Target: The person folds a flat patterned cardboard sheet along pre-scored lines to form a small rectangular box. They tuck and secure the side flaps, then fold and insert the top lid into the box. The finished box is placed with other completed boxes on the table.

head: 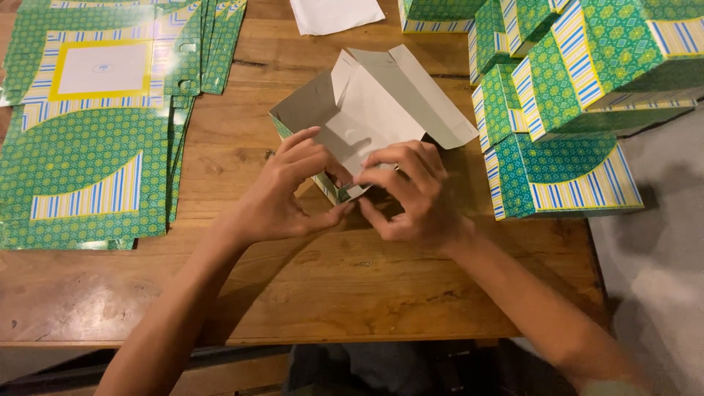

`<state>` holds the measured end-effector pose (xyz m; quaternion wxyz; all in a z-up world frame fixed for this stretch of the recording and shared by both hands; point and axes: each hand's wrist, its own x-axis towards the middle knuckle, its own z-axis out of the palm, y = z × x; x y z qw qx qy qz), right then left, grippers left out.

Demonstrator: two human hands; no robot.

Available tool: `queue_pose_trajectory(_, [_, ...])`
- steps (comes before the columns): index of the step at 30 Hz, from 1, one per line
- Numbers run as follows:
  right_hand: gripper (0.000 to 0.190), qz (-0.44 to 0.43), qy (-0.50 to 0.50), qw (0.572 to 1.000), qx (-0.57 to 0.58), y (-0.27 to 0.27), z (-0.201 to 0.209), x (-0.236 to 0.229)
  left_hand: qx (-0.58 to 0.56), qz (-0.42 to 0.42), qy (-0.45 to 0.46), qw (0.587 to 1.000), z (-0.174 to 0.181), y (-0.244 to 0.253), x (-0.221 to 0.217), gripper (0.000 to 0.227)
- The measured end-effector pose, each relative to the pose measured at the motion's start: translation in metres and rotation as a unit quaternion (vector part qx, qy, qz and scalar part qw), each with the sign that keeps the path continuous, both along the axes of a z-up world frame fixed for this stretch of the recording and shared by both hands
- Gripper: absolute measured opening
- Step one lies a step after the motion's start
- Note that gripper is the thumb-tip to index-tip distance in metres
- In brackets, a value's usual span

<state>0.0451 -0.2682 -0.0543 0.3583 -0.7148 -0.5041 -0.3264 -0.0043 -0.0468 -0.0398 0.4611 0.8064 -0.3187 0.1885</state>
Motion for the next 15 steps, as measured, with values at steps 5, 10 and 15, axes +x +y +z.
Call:
queue_pose_trajectory(5, [0.026,0.019,0.049,0.998,-0.025,-0.004,0.008,0.004,0.017,0.002,0.004,1.000,0.001,0.002,-0.001,0.022])
queue_pose_trajectory(10, [0.022,0.017,0.060,0.997,-0.049,-0.006,0.001,0.008,0.041,0.004,0.005,0.999,-0.001,0.002,0.000,0.020])
queue_pose_trajectory(15, [0.016,0.024,0.063,0.996,-0.055,-0.004,-0.007,0.009,0.058,0.005,-0.003,0.998,-0.002,0.004,0.001,0.021])
